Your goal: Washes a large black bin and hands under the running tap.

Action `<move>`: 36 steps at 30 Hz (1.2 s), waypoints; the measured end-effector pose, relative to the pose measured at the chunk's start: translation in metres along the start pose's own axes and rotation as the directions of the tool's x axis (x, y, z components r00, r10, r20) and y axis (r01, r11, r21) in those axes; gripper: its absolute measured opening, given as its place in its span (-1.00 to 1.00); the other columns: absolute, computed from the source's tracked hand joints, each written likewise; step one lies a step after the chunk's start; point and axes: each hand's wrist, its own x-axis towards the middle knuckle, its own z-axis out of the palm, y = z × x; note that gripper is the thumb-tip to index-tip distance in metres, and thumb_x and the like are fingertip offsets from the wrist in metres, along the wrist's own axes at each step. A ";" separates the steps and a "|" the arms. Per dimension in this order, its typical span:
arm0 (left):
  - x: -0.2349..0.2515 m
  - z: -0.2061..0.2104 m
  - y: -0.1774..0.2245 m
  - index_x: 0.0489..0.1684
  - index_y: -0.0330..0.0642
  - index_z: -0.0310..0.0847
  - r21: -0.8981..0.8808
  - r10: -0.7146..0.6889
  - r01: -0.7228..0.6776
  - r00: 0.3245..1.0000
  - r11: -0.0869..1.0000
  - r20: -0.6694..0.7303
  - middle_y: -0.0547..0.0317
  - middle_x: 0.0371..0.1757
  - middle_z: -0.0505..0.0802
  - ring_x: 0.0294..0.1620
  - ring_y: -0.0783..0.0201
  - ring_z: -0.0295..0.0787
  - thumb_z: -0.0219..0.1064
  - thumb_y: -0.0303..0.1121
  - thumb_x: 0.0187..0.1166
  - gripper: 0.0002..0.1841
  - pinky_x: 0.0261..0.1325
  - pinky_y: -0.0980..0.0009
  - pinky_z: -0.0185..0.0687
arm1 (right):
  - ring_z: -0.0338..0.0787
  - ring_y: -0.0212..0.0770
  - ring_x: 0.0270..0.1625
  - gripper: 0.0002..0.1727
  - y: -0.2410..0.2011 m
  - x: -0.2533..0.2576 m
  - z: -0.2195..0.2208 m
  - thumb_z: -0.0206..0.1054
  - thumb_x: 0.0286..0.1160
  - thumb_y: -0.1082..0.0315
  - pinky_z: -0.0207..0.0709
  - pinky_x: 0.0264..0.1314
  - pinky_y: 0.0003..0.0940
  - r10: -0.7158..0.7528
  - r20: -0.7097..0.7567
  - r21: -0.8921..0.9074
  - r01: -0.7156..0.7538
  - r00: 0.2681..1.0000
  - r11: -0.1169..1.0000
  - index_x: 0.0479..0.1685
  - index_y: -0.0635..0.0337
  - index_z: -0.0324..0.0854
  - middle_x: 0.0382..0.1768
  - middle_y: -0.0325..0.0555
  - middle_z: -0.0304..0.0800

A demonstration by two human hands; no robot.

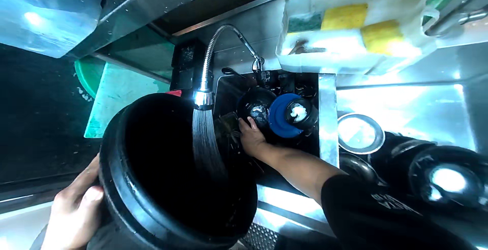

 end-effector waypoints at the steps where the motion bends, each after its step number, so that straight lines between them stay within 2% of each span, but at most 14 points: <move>1: 0.000 0.000 -0.001 0.44 -0.31 0.60 0.003 0.009 -0.009 1.000 1.000 -0.001 0.00 0.43 0.76 0.44 0.41 0.68 -0.01 0.58 0.48 0.03 0.53 0.33 0.57 | -0.16 0.13 0.94 -0.51 -0.005 -0.008 0.002 0.35 0.54 0.23 -0.50 0.90 0.40 0.004 -0.057 0.093 0.002 0.998 0.996 0.44 0.22 0.66 0.81 0.09 0.22; 4: 0.002 0.001 -0.002 0.44 -0.33 0.59 0.004 0.022 -0.022 1.000 1.000 0.000 0.01 0.40 0.78 0.40 0.42 0.70 -0.01 0.58 0.48 0.04 0.51 0.32 0.59 | 0.12 0.24 0.84 -0.48 -0.035 -0.035 0.004 0.41 0.44 0.19 -0.38 0.82 0.55 -0.029 -0.247 0.337 0.114 0.968 0.935 0.42 0.11 0.66 0.60 0.08 0.53; 5: 0.002 0.001 -0.001 0.42 -0.35 0.60 0.009 0.018 -0.018 1.000 1.000 -0.004 -0.01 0.39 0.79 0.39 0.43 0.71 -0.02 0.59 0.47 0.05 0.50 0.33 0.60 | 0.13 0.24 0.84 -0.47 -0.049 -0.042 0.003 0.36 0.47 0.16 -0.38 0.80 0.58 -0.074 -0.239 0.381 0.163 0.968 0.910 0.47 0.05 0.63 0.59 0.06 0.54; 6: 0.002 0.002 0.001 0.41 -0.36 0.60 0.011 0.010 -0.010 1.000 1.000 -0.010 -0.02 0.38 0.79 0.38 0.44 0.71 -0.02 0.60 0.46 0.06 0.49 0.33 0.61 | 0.08 0.26 0.85 -0.42 -0.061 -0.046 0.001 0.33 0.53 0.14 -0.38 0.78 0.60 -0.131 -0.183 0.417 0.197 0.974 0.887 0.58 0.00 0.53 0.65 0.08 0.45; 8: -0.001 0.003 0.005 0.41 -0.38 0.59 -0.001 -0.014 0.014 1.000 1.000 -0.015 0.00 0.38 0.79 0.37 0.49 0.71 0.00 0.62 0.43 0.08 0.48 0.37 0.60 | 0.05 0.37 0.84 -0.30 -0.080 -0.048 0.005 0.38 0.55 0.27 -0.25 0.73 0.67 -0.169 -0.086 0.486 0.189 0.982 0.853 0.75 0.01 0.35 0.74 0.22 0.27; 10: -0.002 0.002 0.006 0.41 -0.40 0.59 -0.008 -0.002 0.002 1.000 1.000 -0.011 0.00 0.40 0.78 0.40 0.49 0.69 0.01 0.60 0.45 0.07 0.50 0.39 0.58 | 0.08 0.42 0.81 -0.29 -0.087 -0.042 0.010 0.38 0.54 0.38 -0.08 0.66 0.70 -0.119 -0.021 0.516 0.112 0.993 0.849 0.76 0.10 0.31 0.75 0.30 0.20; 13: -0.004 0.001 0.005 0.37 -0.41 0.61 -0.007 0.029 -0.029 1.000 1.000 -0.010 0.02 0.36 0.81 0.37 0.51 0.71 -0.01 0.57 0.50 0.04 0.48 0.42 0.60 | -0.06 0.38 0.87 -0.31 -0.089 -0.029 0.018 0.29 0.58 0.44 -0.01 0.61 0.71 -0.046 0.002 0.526 0.037 0.999 0.850 0.78 0.04 0.29 0.86 0.21 0.00; 16: -0.004 0.001 0.008 0.40 -0.42 0.59 -0.002 0.042 -0.042 0.999 0.999 0.010 0.02 0.35 0.81 0.36 0.53 0.71 -0.02 0.55 0.52 0.04 0.48 0.44 0.59 | -0.26 0.35 0.92 -0.24 -0.081 -0.021 0.030 0.26 0.61 0.40 0.08 0.55 0.73 0.003 -0.020 0.542 0.008 1.000 0.840 0.85 -0.14 0.17 0.93 0.16 -0.26; 20: -0.005 0.003 0.007 0.46 -0.42 0.56 -0.009 0.036 -0.036 0.999 0.999 0.000 -0.07 0.43 0.76 0.46 0.42 0.67 0.01 0.55 0.51 0.05 0.56 0.38 0.54 | -0.18 0.51 0.87 -0.18 -0.068 -0.016 0.033 0.22 0.62 0.49 0.40 0.48 0.53 0.032 0.028 0.477 -0.042 0.999 0.878 0.89 -0.16 0.05 0.89 0.30 -0.26; 23: -0.006 0.005 0.008 0.54 -0.40 0.51 0.022 0.032 -0.031 0.999 0.999 -0.013 -0.09 0.46 0.75 0.48 0.39 0.67 0.00 0.58 0.47 0.09 0.57 0.36 0.54 | 0.08 0.58 0.77 -0.21 -0.060 -0.013 0.034 0.19 0.62 0.51 0.60 0.27 0.47 0.038 0.021 0.425 -0.043 0.999 0.904 0.88 -0.09 0.06 0.82 0.36 -0.05; 26: -0.010 -0.001 -0.001 0.52 -0.38 0.53 0.032 0.035 -0.034 0.999 0.999 -0.026 -0.10 0.46 0.75 0.48 0.38 0.67 -0.02 0.59 0.48 0.08 0.56 0.34 0.54 | 0.38 0.55 0.61 -0.29 -0.056 -0.014 0.028 0.19 0.65 0.50 0.65 0.13 0.47 0.062 -0.045 0.411 -0.038 0.997 0.911 0.81 -0.15 0.21 0.75 0.30 0.19; 28: -0.016 -0.010 -0.013 0.48 -0.43 0.54 -0.001 0.041 -0.041 0.999 0.999 -0.017 -0.11 0.47 0.73 0.51 0.39 0.64 -0.01 0.55 0.52 0.06 0.59 0.36 0.51 | 0.52 0.50 0.52 -0.36 -0.050 -0.018 0.016 0.22 0.64 0.49 0.69 0.07 0.41 0.119 -0.052 0.416 -0.087 0.992 0.905 0.74 -0.07 0.34 0.67 0.26 0.34; 32: -0.028 -0.023 -0.028 0.44 -0.45 0.56 -0.044 0.015 -0.017 0.999 0.999 -0.041 -0.08 0.43 0.75 0.43 0.49 0.66 -0.02 0.54 0.53 0.06 0.53 0.44 0.53 | 0.61 0.38 0.46 -0.58 -0.039 -0.029 0.009 0.20 0.64 0.51 0.74 0.10 0.28 0.201 -0.106 0.371 -0.149 0.974 0.917 0.47 0.16 0.55 0.41 0.25 0.60; 36: -0.030 -0.029 -0.038 0.43 -0.30 0.62 -0.031 -0.031 0.029 0.998 0.999 -0.059 0.04 0.38 0.80 0.35 0.52 0.72 -0.10 0.58 0.51 0.04 0.47 0.41 0.59 | 0.64 0.24 0.48 -0.61 -0.026 -0.037 0.011 0.31 0.55 0.45 0.69 0.29 0.20 0.245 -0.162 0.358 -0.174 0.956 0.917 0.36 0.19 0.61 0.39 0.14 0.65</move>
